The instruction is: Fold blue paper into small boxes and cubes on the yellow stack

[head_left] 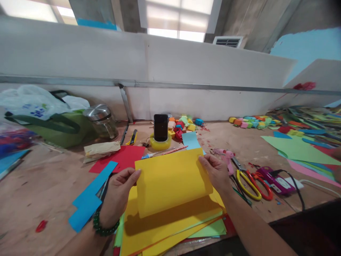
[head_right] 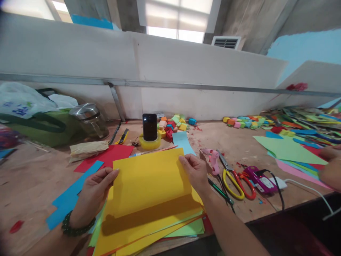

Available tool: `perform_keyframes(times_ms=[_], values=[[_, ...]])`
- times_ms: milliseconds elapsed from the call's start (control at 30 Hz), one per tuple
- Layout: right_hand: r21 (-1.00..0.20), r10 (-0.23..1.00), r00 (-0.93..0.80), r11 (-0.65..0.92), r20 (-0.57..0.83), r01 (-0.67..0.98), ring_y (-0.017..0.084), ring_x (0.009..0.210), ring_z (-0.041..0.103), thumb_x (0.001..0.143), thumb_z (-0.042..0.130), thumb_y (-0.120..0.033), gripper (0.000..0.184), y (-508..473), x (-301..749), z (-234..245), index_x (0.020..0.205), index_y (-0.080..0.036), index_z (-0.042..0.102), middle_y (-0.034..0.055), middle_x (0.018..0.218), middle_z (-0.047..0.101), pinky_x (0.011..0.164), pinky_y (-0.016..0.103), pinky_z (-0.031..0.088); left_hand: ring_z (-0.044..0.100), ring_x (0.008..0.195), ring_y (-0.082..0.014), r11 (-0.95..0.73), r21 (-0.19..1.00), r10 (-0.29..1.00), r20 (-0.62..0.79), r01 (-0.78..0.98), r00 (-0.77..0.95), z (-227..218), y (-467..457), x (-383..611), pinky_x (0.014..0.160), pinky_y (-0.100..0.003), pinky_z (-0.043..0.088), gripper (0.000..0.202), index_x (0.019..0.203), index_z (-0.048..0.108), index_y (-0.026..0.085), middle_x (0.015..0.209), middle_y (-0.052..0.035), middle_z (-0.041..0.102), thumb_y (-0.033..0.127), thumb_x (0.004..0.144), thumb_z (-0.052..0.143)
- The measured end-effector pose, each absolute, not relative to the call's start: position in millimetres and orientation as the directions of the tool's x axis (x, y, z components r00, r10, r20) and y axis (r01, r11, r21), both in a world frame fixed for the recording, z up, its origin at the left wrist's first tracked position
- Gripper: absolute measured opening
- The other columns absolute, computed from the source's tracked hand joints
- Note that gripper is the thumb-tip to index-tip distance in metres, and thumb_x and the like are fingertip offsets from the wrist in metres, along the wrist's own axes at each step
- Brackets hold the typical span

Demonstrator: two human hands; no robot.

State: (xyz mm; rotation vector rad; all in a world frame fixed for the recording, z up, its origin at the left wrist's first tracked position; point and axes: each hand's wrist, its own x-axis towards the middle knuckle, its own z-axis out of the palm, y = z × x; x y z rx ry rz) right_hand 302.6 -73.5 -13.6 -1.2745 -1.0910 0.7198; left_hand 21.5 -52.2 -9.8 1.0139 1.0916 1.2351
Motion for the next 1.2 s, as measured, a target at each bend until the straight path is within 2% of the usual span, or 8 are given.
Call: perform_keyframes(times_ms=[200,433,533,600,733,900,1067,1200], values=[[-0.979,0.91,0.362,0.174,0.2,0.104,0.008,0.05,0.041,0.069,0.071,-0.051,0.037,-76,306,-16,0.064,-0.016,0.059,-0.0027,0.056,0.049,0.043,0.019,0.034,0.047,0.057,-0.0094,0.034,0.989,0.999,-0.029,-0.147,0.034,-18,-51,20,0.054,-0.019,0.041,0.033,0.064,0.06,0.015,0.06,0.0022,0.054,0.044,0.066,0.076],[-0.973,0.902,0.372,0.178,0.22,0.144,0.009,0.048,0.041,0.065,0.07,-0.057,0.042,-77,301,-8,0.061,-0.017,0.059,-0.002,0.054,0.05,0.043,0.021,0.034,0.044,0.055,-0.0087,-0.001,0.995,1.0,0.002,-0.1,0.011,-7,-55,26,0.053,-0.019,0.037,0.035,0.06,0.058,0.015,0.058,0.0027,0.051,0.046,0.066,0.074],[-0.955,0.899,0.354,0.185,0.259,0.231,0.01,0.048,0.039,0.068,0.066,-0.058,0.043,-75,301,-7,0.059,-0.017,0.057,-0.0024,0.052,0.047,0.044,0.022,0.031,0.043,0.053,-0.0087,-0.013,1.0,1.0,0.013,-0.029,0.014,-6,-54,25,0.052,-0.019,0.037,0.034,0.059,0.056,0.016,0.057,0.0032,0.051,0.045,0.067,0.071],[-0.919,0.898,0.325,0.177,0.297,0.353,0.01,0.049,0.037,0.071,0.062,-0.057,0.042,-72,302,-8,0.058,-0.018,0.055,-0.0031,0.05,0.044,0.045,0.022,0.028,0.042,0.052,-0.0092,-0.033,0.994,0.999,0.029,0.107,0.036,-7,-50,23,0.05,-0.02,0.035,0.032,0.058,0.055,0.017,0.054,0.0036,0.049,0.043,0.069,0.067],[-0.746,0.939,0.205,0.075,0.276,0.662,0.011,0.049,0.038,0.077,0.054,-0.048,0.037,-64,303,-14,0.055,-0.019,0.052,-0.003,0.047,0.045,0.049,0.024,0.025,0.042,0.049,-0.0105,-0.14,0.873,0.989,0.098,0.467,0.113,-7,-40,22,0.048,-0.021,0.029,0.022,0.055,0.052,0.018,0.05,0.0037,0.047,0.032,0.07,0.06],[-0.394,0.989,0.148,-0.132,0.012,0.91,0.015,0.06,0.053,0.086,0.048,-0.035,0.027,-61,294,-25,0.066,-0.019,0.058,0.0025,0.063,0.062,0.054,0.025,0.027,0.047,0.051,-0.0135,-0.18,0.548,0.981,0.044,0.817,0.187,-6,-37,25,0.049,-0.023,0.025,0.02,0.054,0.047,0.02,0.051,0.0014,0.049,0.024,0.072,0.053],[-0.13,0.982,0.161,-0.174,-0.102,0.976,0.02,0.07,0.063,0.092,0.044,-0.036,0.025,-64,282,-25,0.085,-0.019,0.061,0.0059,0.077,0.07,0.055,0.027,0.024,0.053,0.06,-0.0178,-0.193,0.392,0.971,-0.055,0.9,0.232,-18,-36,24,0.054,-0.026,0.031,0.012,0.07,0.054,0.02,0.063,-0.0021,0.057,0.023,0.079,0.048],[-0.036,0.979,0.148,-0.154,-0.14,0.987,0.023,0.077,0.066,0.096,0.04,-0.036,0.027,-65,278,-20,0.094,-0.019,0.06,0.009,0.085,0.072,0.057,0.028,0.027,0.057,0.09,-0.0228,-0.38,0.342,0.925,0.117,0.86,0.362,-22,-34,25,0.073,-0.03,0.042,0.019,0.098,0.058,0.017,0.096,-0.0101,0.062,0.016,0.082,0.048]])
